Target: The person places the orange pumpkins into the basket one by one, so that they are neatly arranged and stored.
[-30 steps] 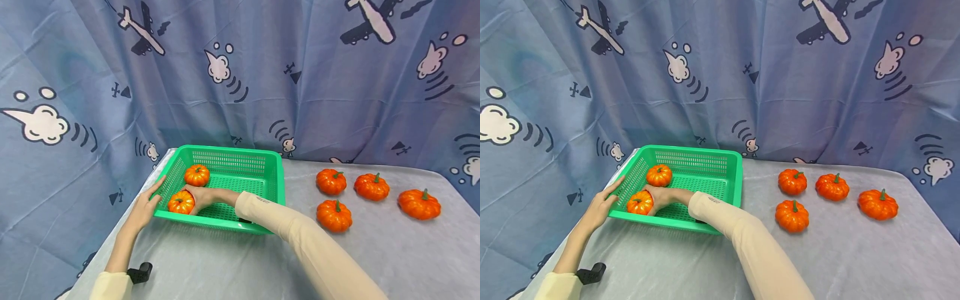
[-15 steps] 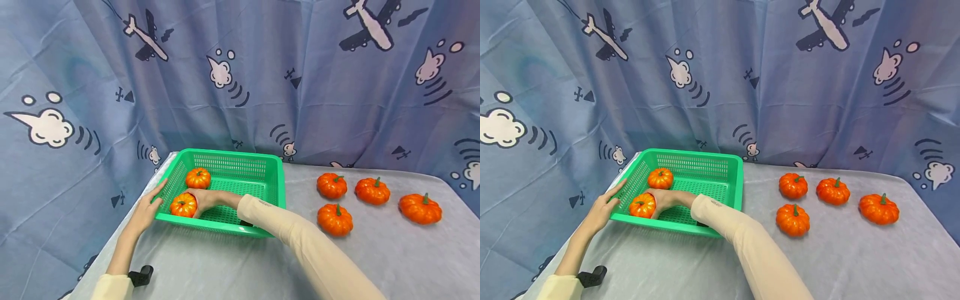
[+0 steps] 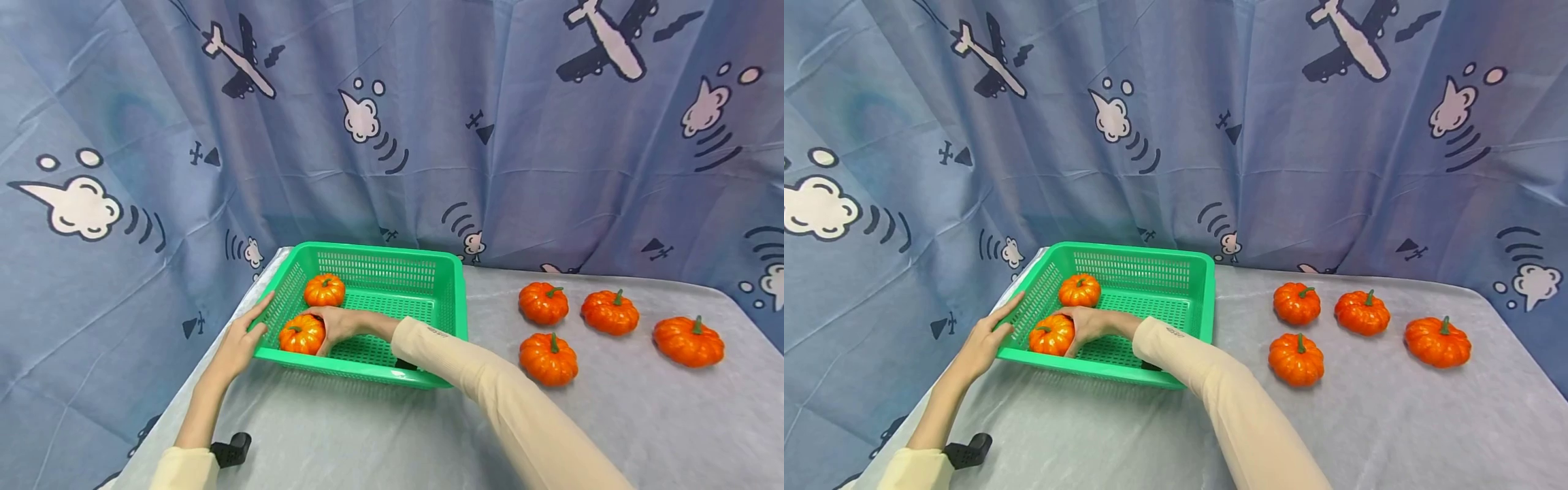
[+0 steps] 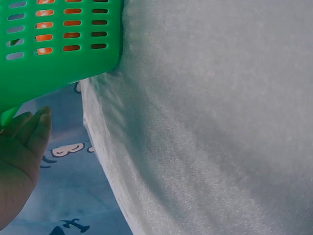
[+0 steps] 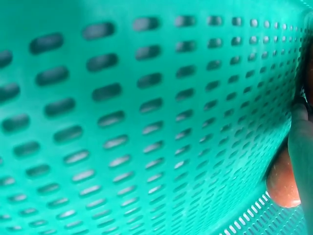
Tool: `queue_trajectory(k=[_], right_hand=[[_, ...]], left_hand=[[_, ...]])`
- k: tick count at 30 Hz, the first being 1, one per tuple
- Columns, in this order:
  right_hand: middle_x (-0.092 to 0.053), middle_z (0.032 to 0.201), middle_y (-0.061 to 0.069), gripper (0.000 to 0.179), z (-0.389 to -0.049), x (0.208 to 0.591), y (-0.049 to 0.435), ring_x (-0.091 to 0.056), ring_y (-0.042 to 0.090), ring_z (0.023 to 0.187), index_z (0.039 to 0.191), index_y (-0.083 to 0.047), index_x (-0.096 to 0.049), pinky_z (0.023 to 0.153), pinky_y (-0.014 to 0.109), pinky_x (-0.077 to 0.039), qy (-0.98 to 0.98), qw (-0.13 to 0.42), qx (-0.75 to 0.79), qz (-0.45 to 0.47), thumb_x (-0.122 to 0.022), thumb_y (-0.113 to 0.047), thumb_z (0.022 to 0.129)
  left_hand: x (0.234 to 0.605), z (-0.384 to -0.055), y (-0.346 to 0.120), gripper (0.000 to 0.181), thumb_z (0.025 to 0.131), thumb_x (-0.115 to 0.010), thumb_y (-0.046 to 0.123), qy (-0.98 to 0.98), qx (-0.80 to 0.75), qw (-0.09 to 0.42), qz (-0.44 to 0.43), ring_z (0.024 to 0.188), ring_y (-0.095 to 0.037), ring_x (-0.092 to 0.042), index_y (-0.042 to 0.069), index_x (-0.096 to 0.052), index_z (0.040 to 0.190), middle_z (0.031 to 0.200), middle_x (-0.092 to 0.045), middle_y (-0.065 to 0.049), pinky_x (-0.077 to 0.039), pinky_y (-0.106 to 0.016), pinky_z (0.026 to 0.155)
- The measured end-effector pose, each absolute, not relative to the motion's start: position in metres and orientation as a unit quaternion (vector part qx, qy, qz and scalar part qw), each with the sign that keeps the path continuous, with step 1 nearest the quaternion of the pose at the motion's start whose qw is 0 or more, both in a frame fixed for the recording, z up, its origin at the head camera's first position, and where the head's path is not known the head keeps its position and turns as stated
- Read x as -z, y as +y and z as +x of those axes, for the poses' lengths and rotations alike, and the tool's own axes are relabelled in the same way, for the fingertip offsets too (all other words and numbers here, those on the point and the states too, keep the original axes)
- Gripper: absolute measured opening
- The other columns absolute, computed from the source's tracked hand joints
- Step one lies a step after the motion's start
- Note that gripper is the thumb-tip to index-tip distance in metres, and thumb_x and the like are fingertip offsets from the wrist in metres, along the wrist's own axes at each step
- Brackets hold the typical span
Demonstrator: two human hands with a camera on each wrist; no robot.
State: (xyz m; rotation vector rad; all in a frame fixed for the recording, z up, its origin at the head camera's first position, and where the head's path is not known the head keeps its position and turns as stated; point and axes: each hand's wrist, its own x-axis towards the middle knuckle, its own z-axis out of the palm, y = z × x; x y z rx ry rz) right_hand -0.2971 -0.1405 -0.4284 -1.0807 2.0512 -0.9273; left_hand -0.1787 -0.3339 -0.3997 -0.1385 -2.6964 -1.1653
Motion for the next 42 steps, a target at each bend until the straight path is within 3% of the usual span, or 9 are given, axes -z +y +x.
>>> queue_trajectory(k=[5, 10, 13, 19, 27, 34, 42], right_hand=[[-0.042, 0.145, 0.007, 0.094, -0.299, 0.430, -0.134, -0.049, 0.016, 0.122, 0.148, -0.007, -0.033, 0.094, 0.022, -0.046, 0.759, 0.329, 0.395, -0.400, -0.083, -0.001, 0.069], [-0.026, 0.156, 0.011, 0.097, -0.300, 0.428, -0.125, -0.029, 0.021, 0.141, 0.151, 0.000, -0.021, 0.106, 0.024, -0.037, 0.709, 0.380, 0.451, -0.386, -0.077, 0.009, 0.073], [-0.023, 0.157, 0.011, 0.094, -0.299, 0.423, -0.118, -0.025, 0.020, 0.143, 0.151, 0.000, -0.021, 0.109, 0.023, -0.032, 0.717, 0.370, 0.443, -0.392, -0.077, 0.005, 0.075], [-0.034, 0.152, 0.013, 0.077, -0.298, 0.404, -0.095, -0.033, 0.022, 0.140, 0.147, 0.002, -0.032, 0.109, 0.028, -0.035, 0.741, 0.341, 0.418, -0.400, -0.074, -0.006, 0.083], [-0.042, 0.146, 0.019, 0.059, -0.297, 0.352, -0.056, -0.041, 0.025, 0.135, 0.141, 0.005, -0.042, 0.107, 0.032, -0.038, 0.670, 0.355, 0.479, -0.442, -0.066, 0.000, 0.087], [-0.049, 0.142, 0.011, 0.057, -0.291, 0.307, -0.006, -0.048, 0.019, 0.129, 0.141, 0.003, -0.044, 0.106, 0.029, -0.039, 0.646, 0.328, 0.520, -0.452, -0.064, 0.000, 0.088], [-0.044, 0.145, 0.018, 0.063, -0.276, 0.303, 0.096, -0.043, 0.023, 0.134, 0.141, 0.003, -0.043, 0.108, 0.036, -0.036, 0.662, 0.299, 0.556, -0.404, -0.071, -0.006, 0.085]], left_hand=[[0.398, -0.178, -0.332, 0.058, 0.090, -0.043, 0.006, -0.912, 0.395, 0.097, -0.045, 0.134, -0.046, -0.032, 0.009, -0.037, 0.148, 0.146, -0.037, -0.023, -0.028, -0.060, 0.107], [0.397, -0.178, -0.332, 0.058, 0.091, -0.043, 0.005, -0.912, 0.396, 0.096, -0.044, 0.135, -0.045, -0.031, 0.010, -0.036, 0.149, 0.147, -0.037, -0.022, -0.027, -0.060, 0.108], [0.397, -0.179, -0.332, 0.059, 0.091, -0.043, 0.005, -0.912, 0.397, 0.094, -0.047, 0.135, -0.045, -0.030, 0.010, -0.036, 0.149, 0.147, -0.036, -0.023, -0.026, -0.060, 0.108], [0.397, -0.178, -0.330, 0.059, 0.091, -0.043, 0.007, -0.914, 0.393, 0.088, -0.047, 0.135, -0.048, -0.028, 0.010, -0.034, 0.150, 0.148, -0.034, -0.024, -0.025, -0.063, 0.107], [0.396, -0.175, -0.333, 0.059, 0.092, -0.043, 0.007, -0.916, 0.389, 0.082, -0.048, 0.135, -0.050, -0.027, 0.010, -0.032, 0.150, 0.148, -0.033, -0.026, -0.024, -0.064, 0.106], [0.392, -0.175, -0.331, 0.058, 0.093, -0.041, 0.008, -0.918, 0.385, 0.082, -0.058, 0.133, -0.052, -0.027, 0.010, -0.032, 0.150, 0.148, -0.032, -0.027, -0.025, -0.067, 0.104], [0.392, -0.169, -0.328, 0.057, 0.097, -0.039, 0.012, -0.922, 0.378, 0.063, -0.050, 0.130, -0.057, -0.027, 0.015, -0.027, 0.152, 0.148, -0.030, -0.029, -0.026, -0.072, 0.098]])
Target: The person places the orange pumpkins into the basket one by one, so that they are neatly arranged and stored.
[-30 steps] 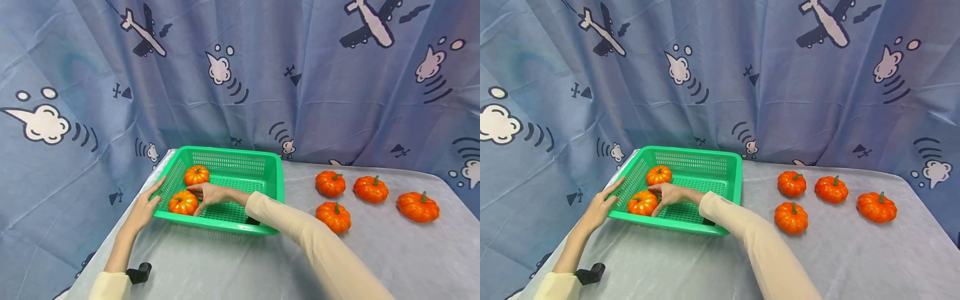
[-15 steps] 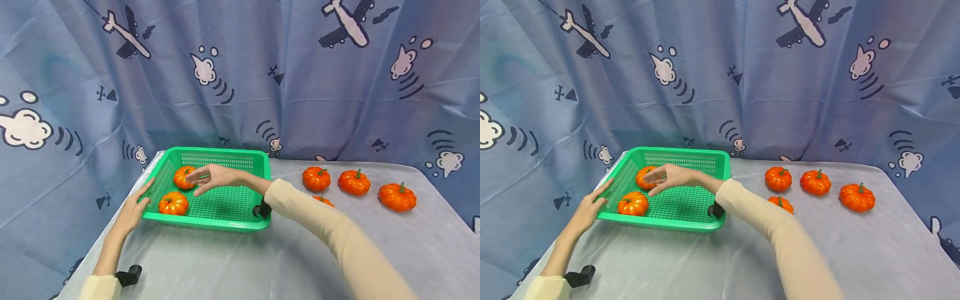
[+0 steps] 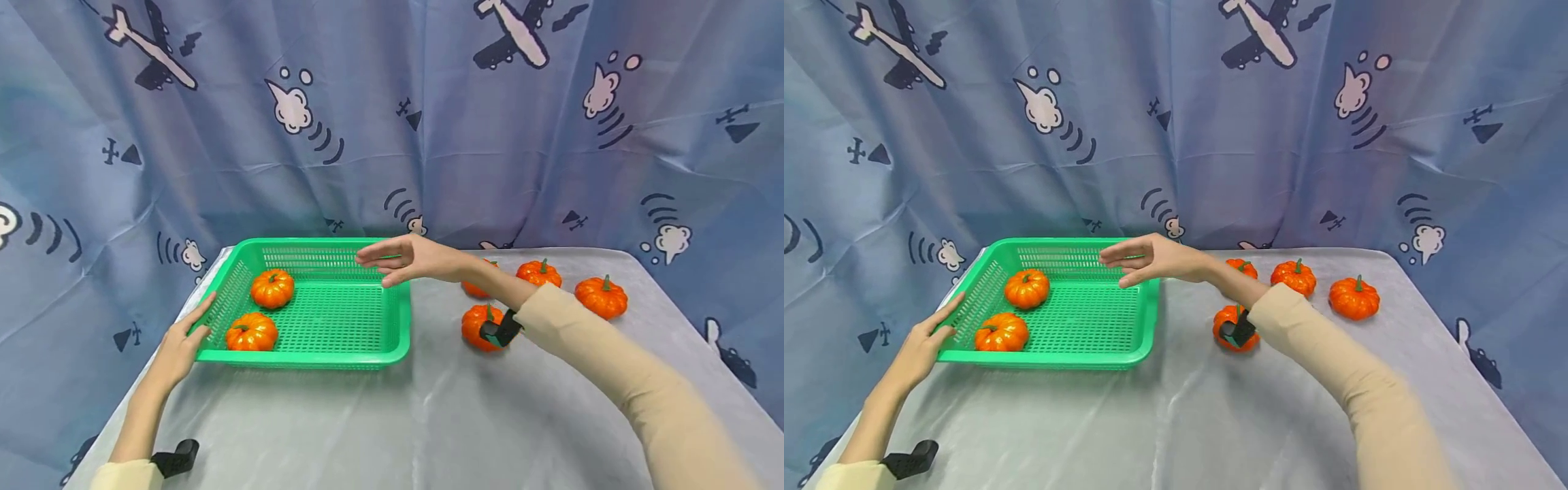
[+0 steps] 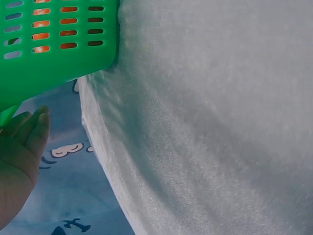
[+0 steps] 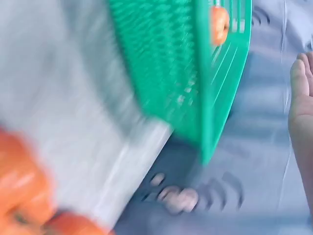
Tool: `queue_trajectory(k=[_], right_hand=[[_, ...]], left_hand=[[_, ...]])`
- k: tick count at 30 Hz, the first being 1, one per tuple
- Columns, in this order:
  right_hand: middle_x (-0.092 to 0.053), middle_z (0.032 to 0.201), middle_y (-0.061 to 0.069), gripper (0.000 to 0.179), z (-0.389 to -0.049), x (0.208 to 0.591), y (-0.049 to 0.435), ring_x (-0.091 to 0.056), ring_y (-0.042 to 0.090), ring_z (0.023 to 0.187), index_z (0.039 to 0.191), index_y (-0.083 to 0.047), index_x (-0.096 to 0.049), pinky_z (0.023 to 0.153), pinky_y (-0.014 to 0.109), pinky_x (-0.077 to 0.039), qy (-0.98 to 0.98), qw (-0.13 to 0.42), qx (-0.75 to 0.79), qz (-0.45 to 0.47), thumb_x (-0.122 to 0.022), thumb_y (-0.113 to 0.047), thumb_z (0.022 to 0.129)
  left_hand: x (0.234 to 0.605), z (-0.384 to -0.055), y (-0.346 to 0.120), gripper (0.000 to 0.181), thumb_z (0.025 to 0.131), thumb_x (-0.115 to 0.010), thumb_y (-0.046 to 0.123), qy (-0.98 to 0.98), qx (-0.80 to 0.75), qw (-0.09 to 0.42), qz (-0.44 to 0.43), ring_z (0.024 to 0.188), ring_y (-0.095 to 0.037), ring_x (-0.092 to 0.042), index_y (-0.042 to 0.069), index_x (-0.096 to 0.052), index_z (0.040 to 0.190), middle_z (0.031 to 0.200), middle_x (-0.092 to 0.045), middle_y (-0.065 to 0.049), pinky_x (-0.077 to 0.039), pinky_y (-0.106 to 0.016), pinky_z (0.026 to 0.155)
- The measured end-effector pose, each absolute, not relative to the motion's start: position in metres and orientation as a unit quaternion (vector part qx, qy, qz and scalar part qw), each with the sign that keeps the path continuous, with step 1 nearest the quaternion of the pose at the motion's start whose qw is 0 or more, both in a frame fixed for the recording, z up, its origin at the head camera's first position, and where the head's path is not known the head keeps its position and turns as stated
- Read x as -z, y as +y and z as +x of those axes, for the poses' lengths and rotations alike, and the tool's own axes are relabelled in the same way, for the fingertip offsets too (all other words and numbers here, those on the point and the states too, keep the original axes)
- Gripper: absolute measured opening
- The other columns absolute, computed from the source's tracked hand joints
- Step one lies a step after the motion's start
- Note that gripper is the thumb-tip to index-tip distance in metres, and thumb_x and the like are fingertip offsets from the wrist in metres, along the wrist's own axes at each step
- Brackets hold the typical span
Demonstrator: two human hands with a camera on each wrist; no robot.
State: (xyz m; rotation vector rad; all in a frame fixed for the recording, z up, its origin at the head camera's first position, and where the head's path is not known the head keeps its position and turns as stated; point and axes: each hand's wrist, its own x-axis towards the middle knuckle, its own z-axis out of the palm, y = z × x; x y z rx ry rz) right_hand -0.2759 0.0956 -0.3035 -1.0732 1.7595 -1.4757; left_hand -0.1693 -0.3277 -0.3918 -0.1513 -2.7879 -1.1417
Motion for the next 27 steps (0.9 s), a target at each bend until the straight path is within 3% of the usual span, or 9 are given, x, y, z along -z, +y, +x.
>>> queue_trajectory(k=[8, 15, 27], right_hand=[[-0.037, 0.148, 0.021, 0.067, -0.249, 0.328, 0.200, -0.039, 0.022, 0.136, 0.143, 0.007, -0.038, 0.107, 0.035, -0.036, 0.662, 0.278, 0.600, -0.353, -0.070, 0.001, 0.084], [-0.043, 0.148, 0.009, 0.064, -0.218, 0.366, 0.280, -0.039, 0.018, 0.136, 0.145, 0.005, -0.035, 0.107, 0.032, -0.035, 0.647, 0.272, 0.635, -0.323, -0.056, 0.017, 0.085], [-0.035, 0.153, 0.007, 0.071, -0.220, 0.419, 0.340, -0.036, 0.009, 0.137, 0.148, 0.007, -0.021, 0.108, 0.028, -0.033, 0.676, 0.245, 0.638, -0.278, -0.054, 0.017, 0.087]], left_hand=[[0.391, -0.167, -0.328, 0.056, 0.097, -0.037, 0.012, -0.922, 0.377, 0.065, -0.056, 0.128, -0.060, -0.026, 0.013, -0.026, 0.152, 0.146, -0.029, -0.033, -0.025, -0.074, 0.096], [0.395, -0.163, -0.327, 0.056, 0.098, -0.037, 0.013, -0.925, 0.371, 0.061, -0.057, 0.127, -0.062, -0.026, 0.014, -0.024, 0.153, 0.146, -0.029, -0.034, -0.025, -0.076, 0.093], [0.397, -0.163, -0.326, 0.056, 0.097, -0.038, 0.012, -0.930, 0.356, 0.075, -0.060, 0.124, -0.063, -0.029, 0.013, -0.027, 0.152, 0.143, -0.032, -0.036, -0.027, -0.075, 0.090]])
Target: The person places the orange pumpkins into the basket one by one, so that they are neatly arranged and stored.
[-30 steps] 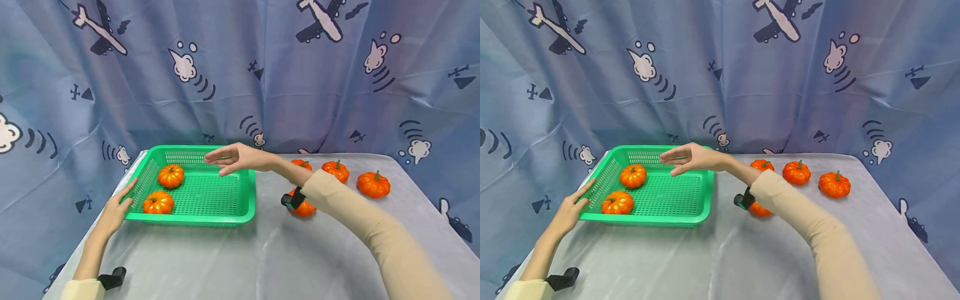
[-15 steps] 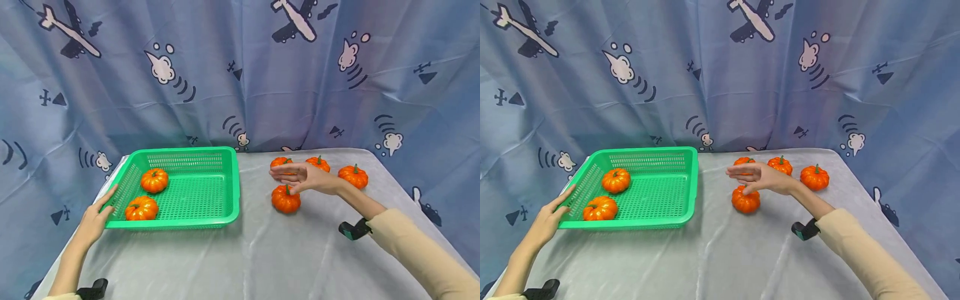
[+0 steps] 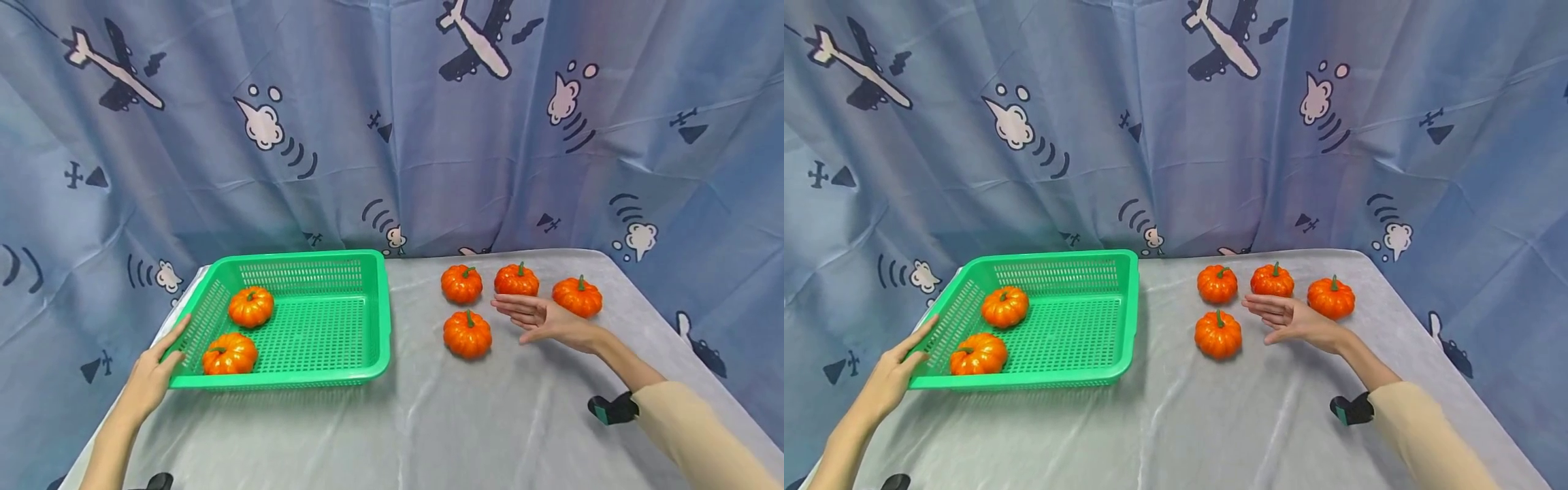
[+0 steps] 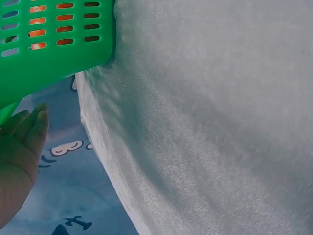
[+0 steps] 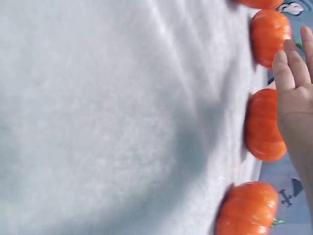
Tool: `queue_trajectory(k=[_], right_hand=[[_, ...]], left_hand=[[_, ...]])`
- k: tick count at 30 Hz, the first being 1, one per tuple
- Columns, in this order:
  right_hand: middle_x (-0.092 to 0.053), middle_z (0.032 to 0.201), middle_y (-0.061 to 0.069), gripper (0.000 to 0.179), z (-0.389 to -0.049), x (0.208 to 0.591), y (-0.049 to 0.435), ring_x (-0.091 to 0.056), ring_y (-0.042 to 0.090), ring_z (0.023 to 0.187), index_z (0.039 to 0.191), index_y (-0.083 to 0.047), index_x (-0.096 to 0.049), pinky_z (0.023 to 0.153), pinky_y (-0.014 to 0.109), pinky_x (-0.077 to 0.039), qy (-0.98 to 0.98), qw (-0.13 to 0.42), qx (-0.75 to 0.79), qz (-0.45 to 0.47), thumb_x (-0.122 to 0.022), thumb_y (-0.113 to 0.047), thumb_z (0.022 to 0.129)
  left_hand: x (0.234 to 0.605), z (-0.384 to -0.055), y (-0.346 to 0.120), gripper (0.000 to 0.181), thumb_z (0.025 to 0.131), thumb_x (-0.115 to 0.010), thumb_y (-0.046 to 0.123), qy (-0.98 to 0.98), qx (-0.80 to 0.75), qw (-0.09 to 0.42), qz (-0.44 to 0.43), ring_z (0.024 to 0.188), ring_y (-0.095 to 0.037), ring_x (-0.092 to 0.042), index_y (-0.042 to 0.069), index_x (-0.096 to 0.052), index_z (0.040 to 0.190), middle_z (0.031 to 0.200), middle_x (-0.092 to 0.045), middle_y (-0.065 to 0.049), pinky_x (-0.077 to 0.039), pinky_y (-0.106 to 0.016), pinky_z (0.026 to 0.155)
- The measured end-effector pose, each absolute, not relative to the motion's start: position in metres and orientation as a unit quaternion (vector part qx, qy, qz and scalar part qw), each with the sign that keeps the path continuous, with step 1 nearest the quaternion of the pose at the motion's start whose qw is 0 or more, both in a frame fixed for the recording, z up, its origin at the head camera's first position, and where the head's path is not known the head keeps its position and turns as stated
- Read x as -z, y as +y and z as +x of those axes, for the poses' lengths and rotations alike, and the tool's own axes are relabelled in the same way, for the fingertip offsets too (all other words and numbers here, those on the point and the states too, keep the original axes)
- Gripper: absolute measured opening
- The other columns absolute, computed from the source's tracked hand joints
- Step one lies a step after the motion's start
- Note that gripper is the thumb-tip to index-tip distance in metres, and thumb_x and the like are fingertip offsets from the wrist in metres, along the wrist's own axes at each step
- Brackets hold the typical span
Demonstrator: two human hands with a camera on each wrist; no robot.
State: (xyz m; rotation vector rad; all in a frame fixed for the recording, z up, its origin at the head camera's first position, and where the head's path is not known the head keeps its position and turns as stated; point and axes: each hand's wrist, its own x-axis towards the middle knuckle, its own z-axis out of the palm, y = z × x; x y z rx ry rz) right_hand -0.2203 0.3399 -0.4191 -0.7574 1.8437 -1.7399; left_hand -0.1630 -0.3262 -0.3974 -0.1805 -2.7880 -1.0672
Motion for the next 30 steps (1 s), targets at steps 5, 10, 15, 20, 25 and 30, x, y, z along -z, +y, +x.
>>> queue_trajectory(k=[5, 10, 15, 20, 25, 30], right_hand=[[-0.025, 0.156, 0.013, 0.076, -0.230, 0.440, 0.340, -0.035, 0.007, 0.137, 0.150, 0.005, -0.018, 0.108, 0.027, -0.032, 0.688, 0.264, 0.624, -0.258, -0.058, 0.014, 0.086], [-0.012, 0.157, 0.022, 0.084, -0.237, 0.452, 0.327, -0.031, 0.006, 0.139, 0.149, 0.009, -0.007, 0.109, 0.024, -0.030, 0.656, 0.296, 0.630, -0.292, -0.060, 0.014, 0.084], [-0.005, 0.157, 0.025, 0.091, -0.243, 0.450, 0.305, -0.031, -0.005, 0.134, 0.152, 0.003, -0.009, 0.106, 0.016, -0.032, 0.682, 0.291, 0.603, -0.294, -0.068, 0.008, 0.082], [-0.011, 0.158, 0.021, 0.096, -0.242, 0.447, 0.285, -0.031, -0.009, 0.130, 0.153, -0.003, -0.017, 0.103, 0.014, -0.034, 0.725, 0.274, 0.564, -0.284, -0.075, 0.002, 0.077], [-0.021, 0.156, 0.017, 0.103, -0.243, 0.450, 0.263, -0.033, -0.001, 0.132, 0.152, -0.006, -0.023, 0.104, 0.015, -0.032, 0.763, 0.230, 0.524, -0.300, -0.084, -0.005, 0.069], [-0.038, 0.148, 0.011, 0.097, -0.244, 0.454, 0.247, -0.043, 0.016, 0.127, 0.149, -0.011, -0.033, 0.102, 0.024, -0.039, 0.782, 0.220, 0.515, -0.275, -0.086, -0.008, 0.067]], left_hand=[[0.402, -0.162, -0.326, 0.056, 0.097, -0.039, 0.012, -0.928, 0.361, 0.072, -0.061, 0.124, -0.062, -0.030, 0.013, -0.027, 0.152, 0.143, -0.032, -0.035, -0.028, -0.075, 0.090], [0.402, -0.165, -0.325, 0.056, 0.096, -0.040, 0.010, -0.927, 0.359, 0.084, -0.068, 0.123, -0.059, -0.036, 0.010, -0.030, 0.151, 0.141, -0.036, -0.035, -0.030, -0.074, 0.090], [0.399, -0.166, -0.327, 0.056, 0.095, -0.041, 0.010, -0.926, 0.360, 0.093, -0.064, 0.122, -0.059, -0.036, 0.010, -0.031, 0.150, 0.140, -0.037, -0.035, -0.030, -0.074, 0.090], [0.398, -0.166, -0.328, 0.057, 0.096, -0.040, 0.010, -0.926, 0.361, 0.090, -0.059, 0.123, -0.062, -0.032, 0.011, -0.029, 0.151, 0.142, -0.035, -0.035, -0.029, -0.075, 0.090], [0.398, -0.167, -0.328, 0.057, 0.096, -0.041, 0.010, -0.925, 0.363, 0.090, -0.064, 0.124, -0.063, -0.030, 0.012, -0.029, 0.151, 0.143, -0.033, -0.035, -0.026, -0.075, 0.092], [0.399, -0.167, -0.327, 0.057, 0.095, -0.042, 0.010, -0.926, 0.359, 0.094, -0.063, 0.123, -0.063, -0.030, 0.011, -0.030, 0.150, 0.142, -0.034, -0.035, -0.027, -0.075, 0.092]])
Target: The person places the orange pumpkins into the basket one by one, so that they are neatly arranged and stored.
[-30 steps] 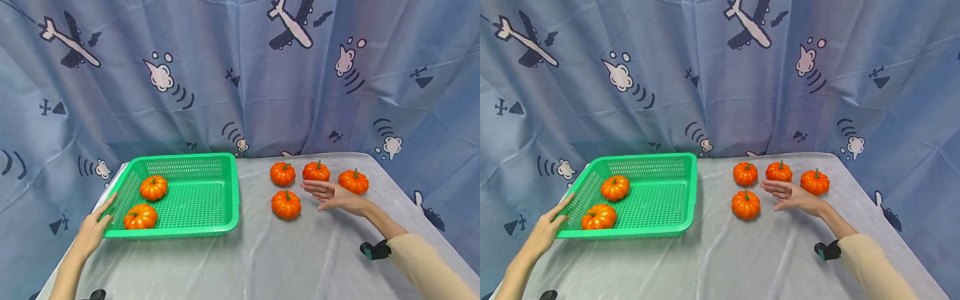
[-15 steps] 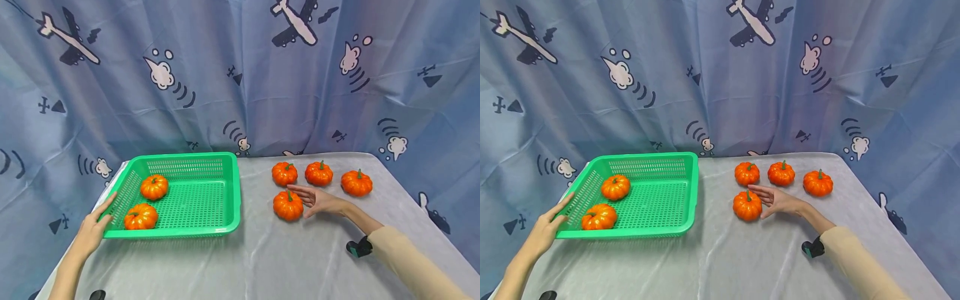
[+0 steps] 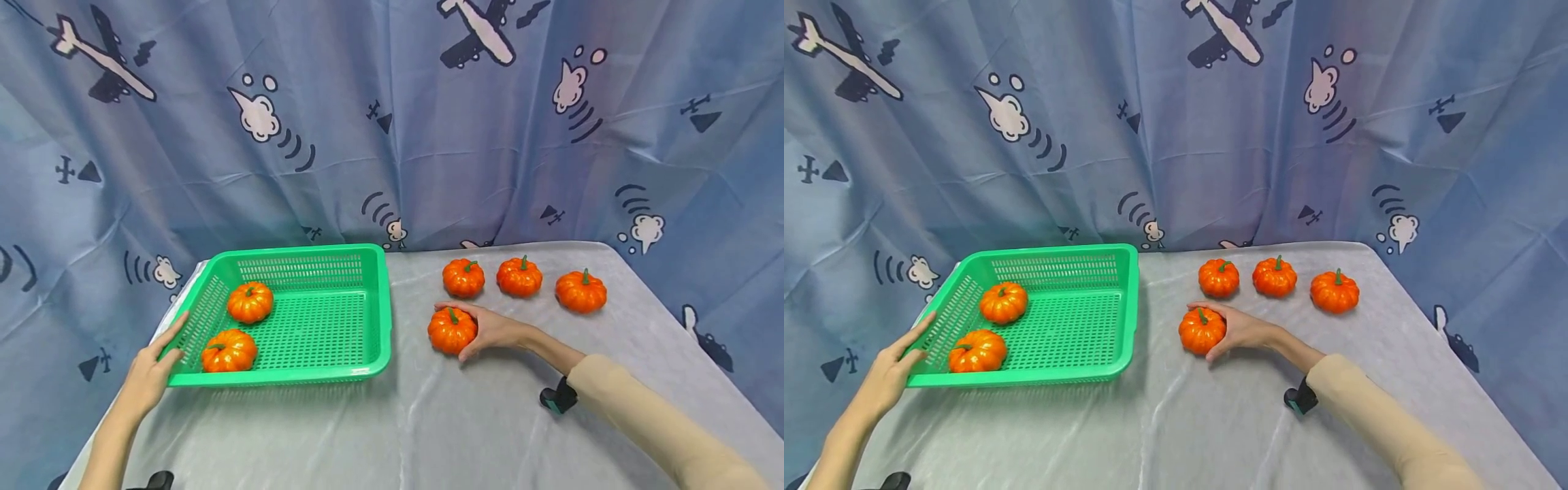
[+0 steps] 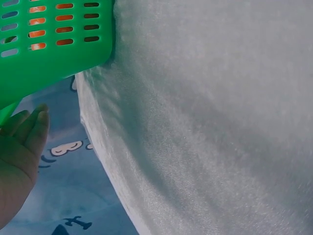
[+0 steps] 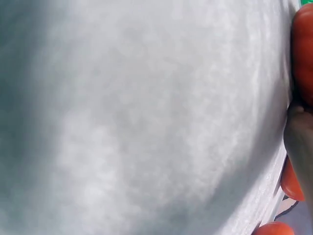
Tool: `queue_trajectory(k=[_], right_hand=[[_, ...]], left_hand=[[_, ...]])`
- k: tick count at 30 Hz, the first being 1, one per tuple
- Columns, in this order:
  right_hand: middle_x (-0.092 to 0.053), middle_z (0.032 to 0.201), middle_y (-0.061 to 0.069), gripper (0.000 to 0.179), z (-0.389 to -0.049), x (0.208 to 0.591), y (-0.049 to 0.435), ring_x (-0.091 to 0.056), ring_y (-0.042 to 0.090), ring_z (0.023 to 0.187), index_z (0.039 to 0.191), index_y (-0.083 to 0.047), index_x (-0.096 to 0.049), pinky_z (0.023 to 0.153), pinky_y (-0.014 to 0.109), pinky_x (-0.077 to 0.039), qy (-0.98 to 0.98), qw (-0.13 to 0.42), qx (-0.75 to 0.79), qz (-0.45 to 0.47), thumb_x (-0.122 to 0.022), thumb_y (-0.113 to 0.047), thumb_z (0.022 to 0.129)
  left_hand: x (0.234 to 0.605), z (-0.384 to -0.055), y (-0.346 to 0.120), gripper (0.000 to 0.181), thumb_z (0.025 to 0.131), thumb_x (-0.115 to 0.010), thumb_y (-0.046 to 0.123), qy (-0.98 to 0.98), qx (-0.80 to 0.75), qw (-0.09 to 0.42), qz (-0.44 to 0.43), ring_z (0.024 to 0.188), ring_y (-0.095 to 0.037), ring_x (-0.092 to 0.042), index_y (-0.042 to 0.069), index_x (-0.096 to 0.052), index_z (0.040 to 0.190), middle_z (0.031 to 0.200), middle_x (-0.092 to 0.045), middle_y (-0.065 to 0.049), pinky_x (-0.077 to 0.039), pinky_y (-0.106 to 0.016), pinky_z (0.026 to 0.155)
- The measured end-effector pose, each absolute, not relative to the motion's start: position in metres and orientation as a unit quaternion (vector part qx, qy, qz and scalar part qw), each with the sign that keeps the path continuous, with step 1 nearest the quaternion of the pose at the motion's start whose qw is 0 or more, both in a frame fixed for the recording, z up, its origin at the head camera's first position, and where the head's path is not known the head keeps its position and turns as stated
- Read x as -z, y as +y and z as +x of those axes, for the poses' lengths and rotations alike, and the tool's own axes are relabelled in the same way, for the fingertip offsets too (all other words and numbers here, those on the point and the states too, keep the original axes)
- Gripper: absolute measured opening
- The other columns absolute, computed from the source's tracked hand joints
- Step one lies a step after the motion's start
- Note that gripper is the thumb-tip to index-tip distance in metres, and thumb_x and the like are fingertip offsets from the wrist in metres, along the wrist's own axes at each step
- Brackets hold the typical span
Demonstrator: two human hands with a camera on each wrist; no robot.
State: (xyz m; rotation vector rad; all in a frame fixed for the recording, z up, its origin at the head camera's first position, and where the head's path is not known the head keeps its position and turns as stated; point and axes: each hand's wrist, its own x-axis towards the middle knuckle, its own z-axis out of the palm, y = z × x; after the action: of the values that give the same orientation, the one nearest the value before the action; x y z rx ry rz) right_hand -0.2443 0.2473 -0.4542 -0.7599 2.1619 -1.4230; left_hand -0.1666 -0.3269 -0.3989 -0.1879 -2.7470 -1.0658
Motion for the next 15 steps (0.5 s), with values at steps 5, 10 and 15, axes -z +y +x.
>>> queue_trajectory(k=[5, 10, 15], right_hand=[[-0.049, 0.137, 0.010, 0.087, -0.249, 0.445, 0.248, -0.048, 0.026, 0.119, 0.146, -0.013, -0.039, 0.098, 0.036, -0.044, 0.799, 0.220, 0.509, -0.233, -0.084, -0.013, 0.072], [-0.043, 0.139, 0.016, 0.091, -0.258, 0.414, 0.250, -0.045, 0.033, 0.120, 0.149, -0.011, -0.031, 0.095, 0.042, -0.048, 0.811, 0.208, 0.511, -0.192, -0.081, -0.016, 0.075], [-0.044, 0.136, 0.014, 0.083, -0.274, 0.374, 0.236, -0.046, 0.033, 0.117, 0.147, -0.014, -0.035, 0.091, 0.041, -0.050, 0.796, 0.183, 0.535, -0.216, -0.079, -0.009, 0.076]], left_hand=[[0.400, -0.166, -0.327, 0.057, 0.095, -0.041, 0.010, -0.926, 0.361, 0.089, -0.061, 0.124, -0.063, -0.029, 0.011, -0.030, 0.151, 0.143, -0.034, -0.035, -0.026, -0.075, 0.092], [0.399, -0.166, -0.327, 0.057, 0.095, -0.041, 0.009, -0.926, 0.361, 0.091, -0.065, 0.123, -0.063, -0.031, 0.010, -0.030, 0.150, 0.141, -0.035, -0.036, -0.027, -0.075, 0.091], [0.399, -0.167, -0.327, 0.056, 0.095, -0.042, 0.008, -0.925, 0.361, 0.094, -0.067, 0.124, -0.062, -0.030, 0.009, -0.031, 0.150, 0.142, -0.035, -0.035, -0.027, -0.075, 0.092]])
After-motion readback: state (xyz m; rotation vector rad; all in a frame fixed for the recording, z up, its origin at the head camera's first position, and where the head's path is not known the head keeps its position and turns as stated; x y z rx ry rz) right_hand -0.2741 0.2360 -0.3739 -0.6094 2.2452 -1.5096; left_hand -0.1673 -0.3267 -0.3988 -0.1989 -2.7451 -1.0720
